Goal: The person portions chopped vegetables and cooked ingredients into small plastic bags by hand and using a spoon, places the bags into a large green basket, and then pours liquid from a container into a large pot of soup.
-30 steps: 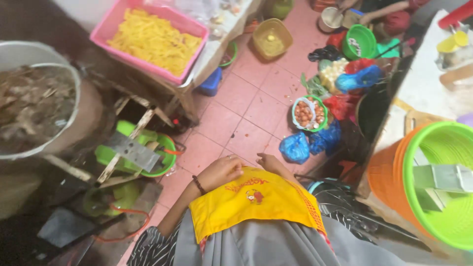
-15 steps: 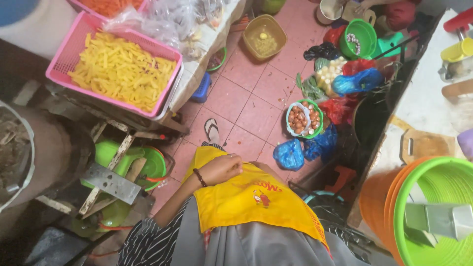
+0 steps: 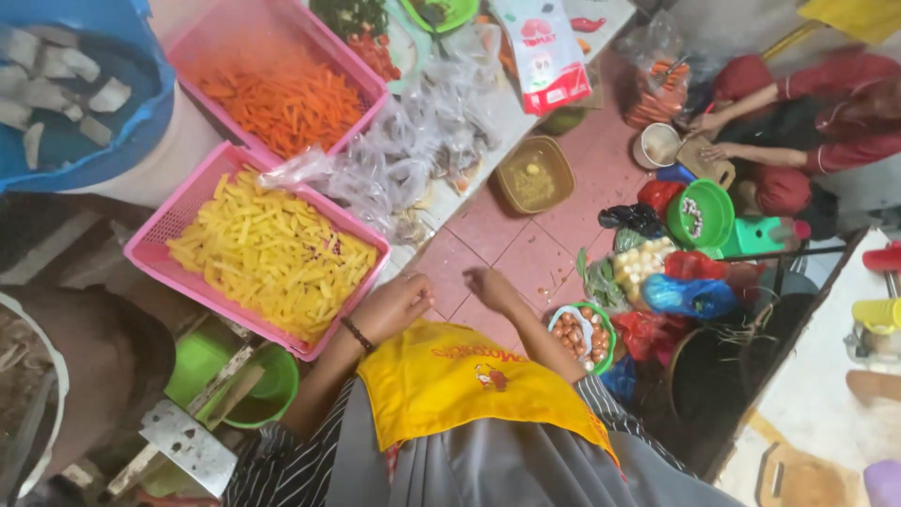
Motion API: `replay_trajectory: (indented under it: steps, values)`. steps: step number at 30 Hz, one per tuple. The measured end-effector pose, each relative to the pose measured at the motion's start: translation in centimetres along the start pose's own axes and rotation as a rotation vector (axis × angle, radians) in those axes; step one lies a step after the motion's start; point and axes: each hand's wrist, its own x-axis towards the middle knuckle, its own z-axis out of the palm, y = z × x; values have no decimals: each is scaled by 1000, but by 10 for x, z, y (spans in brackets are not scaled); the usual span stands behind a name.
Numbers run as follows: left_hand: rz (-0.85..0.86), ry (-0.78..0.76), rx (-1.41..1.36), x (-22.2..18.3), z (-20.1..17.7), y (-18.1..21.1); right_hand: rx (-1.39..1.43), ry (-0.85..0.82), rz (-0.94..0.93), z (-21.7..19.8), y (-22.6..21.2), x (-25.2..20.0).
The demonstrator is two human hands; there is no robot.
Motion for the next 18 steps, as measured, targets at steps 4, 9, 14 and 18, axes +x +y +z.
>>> replay_trajectory:
  steps: [4, 9, 14, 18]
  values:
    - [-37, 133, 166, 12, -28, 0, 64, 230, -59, -120, -91, 53]
    - [-175, 115, -104, -1, -11, -10, 23, 361, -365, -233, -173, 130]
    - [-429, 455, -226, -9, -24, 16, -30, 509, -635, -288, -158, 301]
    - [-662, 722, -436, 0, -21, 20, -553, 542, -261, -280, -72, 490]
